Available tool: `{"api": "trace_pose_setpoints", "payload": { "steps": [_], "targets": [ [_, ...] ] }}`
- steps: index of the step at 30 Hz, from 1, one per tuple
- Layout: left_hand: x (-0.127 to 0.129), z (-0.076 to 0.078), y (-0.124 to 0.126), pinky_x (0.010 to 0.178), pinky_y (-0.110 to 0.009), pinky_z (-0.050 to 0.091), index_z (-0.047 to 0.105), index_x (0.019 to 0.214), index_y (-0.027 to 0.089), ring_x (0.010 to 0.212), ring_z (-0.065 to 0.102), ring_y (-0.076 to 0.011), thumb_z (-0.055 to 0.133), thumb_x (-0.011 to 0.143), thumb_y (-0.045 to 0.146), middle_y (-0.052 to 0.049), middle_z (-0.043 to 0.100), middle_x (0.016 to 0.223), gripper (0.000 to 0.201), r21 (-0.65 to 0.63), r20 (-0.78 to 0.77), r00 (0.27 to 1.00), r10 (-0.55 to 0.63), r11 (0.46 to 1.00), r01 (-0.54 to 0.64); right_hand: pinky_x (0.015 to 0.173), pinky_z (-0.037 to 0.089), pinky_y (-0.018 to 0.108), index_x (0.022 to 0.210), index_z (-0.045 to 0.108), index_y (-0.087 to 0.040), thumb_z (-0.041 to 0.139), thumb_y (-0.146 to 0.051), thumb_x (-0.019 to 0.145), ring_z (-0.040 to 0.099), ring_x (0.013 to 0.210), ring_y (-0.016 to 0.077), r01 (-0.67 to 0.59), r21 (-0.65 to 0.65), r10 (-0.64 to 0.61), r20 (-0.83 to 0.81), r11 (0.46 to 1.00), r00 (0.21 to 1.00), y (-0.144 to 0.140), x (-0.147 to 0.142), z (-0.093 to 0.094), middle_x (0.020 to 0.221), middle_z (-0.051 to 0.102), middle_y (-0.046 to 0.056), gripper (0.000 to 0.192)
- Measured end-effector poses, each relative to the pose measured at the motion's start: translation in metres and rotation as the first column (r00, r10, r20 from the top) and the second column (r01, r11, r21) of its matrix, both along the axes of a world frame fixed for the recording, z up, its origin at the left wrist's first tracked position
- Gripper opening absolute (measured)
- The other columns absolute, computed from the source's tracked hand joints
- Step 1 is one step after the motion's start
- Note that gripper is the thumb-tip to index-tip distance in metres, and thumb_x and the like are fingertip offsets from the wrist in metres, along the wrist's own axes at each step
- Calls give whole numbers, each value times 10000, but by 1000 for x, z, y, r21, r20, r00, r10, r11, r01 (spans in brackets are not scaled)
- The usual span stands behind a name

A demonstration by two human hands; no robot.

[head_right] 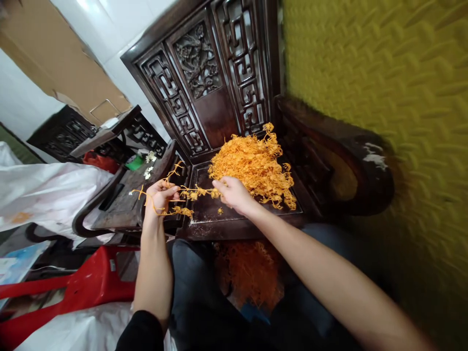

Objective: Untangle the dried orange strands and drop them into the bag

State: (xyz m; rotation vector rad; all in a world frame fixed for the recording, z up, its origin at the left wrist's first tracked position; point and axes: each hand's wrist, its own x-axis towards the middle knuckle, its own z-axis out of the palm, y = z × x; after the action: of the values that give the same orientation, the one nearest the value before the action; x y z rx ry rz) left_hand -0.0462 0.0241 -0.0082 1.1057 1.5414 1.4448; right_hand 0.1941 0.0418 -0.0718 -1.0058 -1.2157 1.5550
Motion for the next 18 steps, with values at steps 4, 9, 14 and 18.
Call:
{"api": "trace_pose_setpoints", "payload": {
  "steps": [4, 9, 14, 18],
  "targets": [
    [-24, 5, 1, 489, -183, 520, 539, 739, 163, 422, 593, -82, 792, 559, 193, 63, 617, 517, 311, 162, 55, 964, 261, 950, -267, 324, 207, 204, 712, 500, -220, 726, -479, 853, 361, 320, 84, 258, 32, -259, 26, 966, 966, 17, 27, 0, 433, 384, -84, 372],
    [-17, 1, -4, 487, -205, 537, 576, 736, 142, 448, 606, -92, 835, 519, 173, 5, 685, 598, 340, 52, 149, 988, 39, 998, -47, 333, 331, 173, 817, 575, -180, 726, -266, 875, 671, 516, 150, 84, -118, -101, -149, 989, 984, 9, 32, 4, 634, 620, -2, 183],
    [2, -2, -3, 422, -187, 515, 618, 676, 122, 414, 598, -102, 861, 471, 122, -22, 685, 562, 318, 33, 227, 967, -120, 993, 115, 366, 409, 144, 884, 594, -143, 718, -206, 893, 774, 774, 196, -158, -211, 82, -328, 965, 941, -2, 17, -1, 986, 742, 116, 139],
    [9, -1, 1, 414, -200, 530, 633, 665, 119, 405, 594, -106, 861, 459, 122, -34, 688, 558, 307, 6, 244, 963, -118, 993, 120, 639, 623, 247, 857, 573, -143, 709, -180, 900, 753, 897, 169, -251, -278, 101, -460, 927, 882, -1, 9, -13, 1189, 724, 132, 147]
  ]
}}
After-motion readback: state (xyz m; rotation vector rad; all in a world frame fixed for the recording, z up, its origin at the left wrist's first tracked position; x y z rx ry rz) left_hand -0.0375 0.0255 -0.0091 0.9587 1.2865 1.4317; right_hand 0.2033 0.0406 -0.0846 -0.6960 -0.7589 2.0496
